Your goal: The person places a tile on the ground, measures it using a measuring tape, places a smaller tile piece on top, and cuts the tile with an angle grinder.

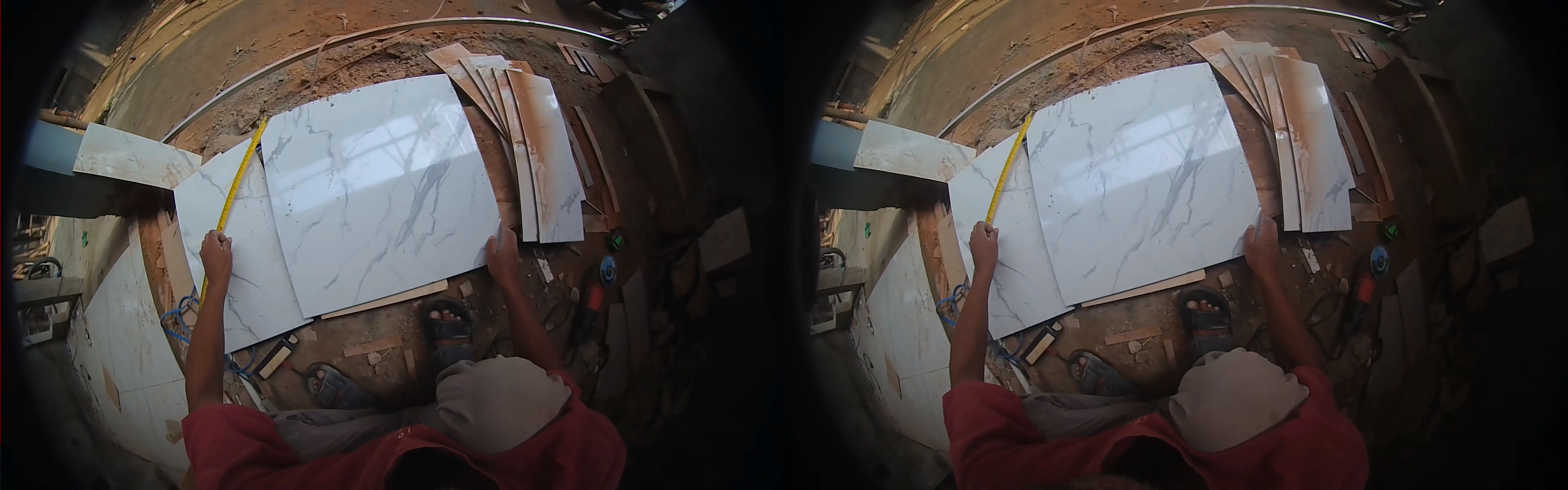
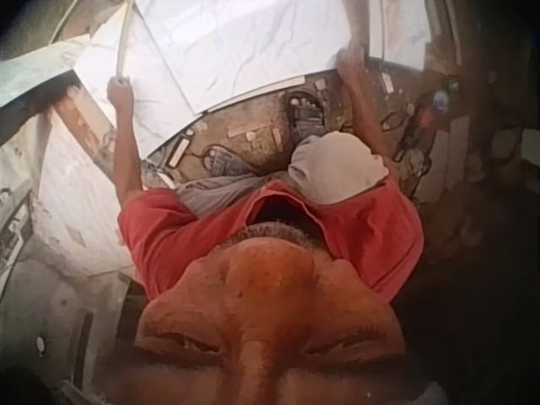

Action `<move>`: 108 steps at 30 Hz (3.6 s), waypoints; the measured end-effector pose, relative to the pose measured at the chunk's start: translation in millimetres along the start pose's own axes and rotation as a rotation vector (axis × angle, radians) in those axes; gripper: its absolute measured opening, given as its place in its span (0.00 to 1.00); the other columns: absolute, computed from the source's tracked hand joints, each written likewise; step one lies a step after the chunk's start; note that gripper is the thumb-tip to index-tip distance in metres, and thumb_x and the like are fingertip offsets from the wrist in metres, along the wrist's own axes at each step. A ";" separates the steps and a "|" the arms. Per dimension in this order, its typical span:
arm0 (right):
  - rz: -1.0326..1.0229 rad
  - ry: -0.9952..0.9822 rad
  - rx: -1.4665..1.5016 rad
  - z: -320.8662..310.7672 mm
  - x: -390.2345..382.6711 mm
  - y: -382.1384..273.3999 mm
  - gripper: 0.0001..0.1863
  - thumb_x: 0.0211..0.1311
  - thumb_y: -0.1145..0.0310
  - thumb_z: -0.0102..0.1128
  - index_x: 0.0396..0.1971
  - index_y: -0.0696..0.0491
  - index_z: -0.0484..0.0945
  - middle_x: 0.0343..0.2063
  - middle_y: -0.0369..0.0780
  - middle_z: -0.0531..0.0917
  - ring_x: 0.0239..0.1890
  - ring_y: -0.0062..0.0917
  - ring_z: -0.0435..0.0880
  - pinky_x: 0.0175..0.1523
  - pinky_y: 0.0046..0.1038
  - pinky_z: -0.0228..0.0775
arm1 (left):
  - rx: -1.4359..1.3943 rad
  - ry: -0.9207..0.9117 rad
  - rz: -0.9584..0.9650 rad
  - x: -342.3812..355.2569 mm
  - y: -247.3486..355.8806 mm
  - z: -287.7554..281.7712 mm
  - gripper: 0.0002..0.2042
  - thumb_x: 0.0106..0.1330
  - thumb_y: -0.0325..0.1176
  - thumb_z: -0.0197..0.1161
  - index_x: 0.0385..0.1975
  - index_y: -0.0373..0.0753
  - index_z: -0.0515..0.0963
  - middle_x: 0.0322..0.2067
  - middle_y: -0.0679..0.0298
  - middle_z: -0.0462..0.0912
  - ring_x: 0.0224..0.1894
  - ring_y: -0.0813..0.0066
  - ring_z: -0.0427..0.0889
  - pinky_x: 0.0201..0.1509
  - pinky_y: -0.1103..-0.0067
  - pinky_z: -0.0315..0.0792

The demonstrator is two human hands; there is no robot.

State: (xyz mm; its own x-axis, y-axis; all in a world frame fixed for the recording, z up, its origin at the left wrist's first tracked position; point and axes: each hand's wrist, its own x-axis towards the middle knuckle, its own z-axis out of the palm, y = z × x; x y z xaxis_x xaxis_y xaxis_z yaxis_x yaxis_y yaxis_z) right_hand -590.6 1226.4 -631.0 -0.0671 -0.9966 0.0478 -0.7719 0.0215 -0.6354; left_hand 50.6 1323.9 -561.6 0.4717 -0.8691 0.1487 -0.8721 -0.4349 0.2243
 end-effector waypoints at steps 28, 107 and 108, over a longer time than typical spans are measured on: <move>-0.016 0.044 -0.038 5.6 -1.3 -0.9 0.27 0.62 0.70 0.52 0.61 0.62 0.64 0.54 0.56 0.71 0.58 0.50 0.70 0.63 0.44 0.62 | -0.178 0.005 0.137 10.0 44.4 11.8 0.16 0.64 0.33 0.60 0.50 0.34 0.75 0.49 0.52 0.75 0.54 0.56 0.74 0.61 0.67 0.67; 0.016 0.129 0.111 -39.5 -10.6 3.2 0.12 0.58 0.71 0.61 0.40 0.59 0.78 0.37 0.45 0.81 0.43 0.39 0.79 0.52 0.37 0.70 | -0.396 -0.502 -0.008 -11.5 67.4 21.6 0.14 0.71 0.41 0.53 0.33 0.34 0.77 0.20 0.67 0.74 0.24 0.81 0.70 0.30 0.79 0.66; 0.203 0.149 0.224 -43.6 -5.3 2.2 0.11 0.58 0.70 0.61 0.38 0.59 0.78 0.33 0.44 0.81 0.40 0.37 0.80 0.51 0.37 0.71 | -0.360 -0.453 -0.009 -9.0 56.5 23.0 0.14 0.70 0.40 0.53 0.33 0.34 0.77 0.20 0.66 0.74 0.24 0.79 0.70 0.30 0.78 0.66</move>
State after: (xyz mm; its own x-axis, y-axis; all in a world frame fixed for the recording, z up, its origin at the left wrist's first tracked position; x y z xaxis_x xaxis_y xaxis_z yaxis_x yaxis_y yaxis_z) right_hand -619.5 1235.2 -599.1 -0.3099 -0.9508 0.0043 -0.5763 0.1842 -0.7962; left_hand -5.8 1301.7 -572.4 0.3071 -0.9144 -0.2638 -0.7314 -0.4041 0.5492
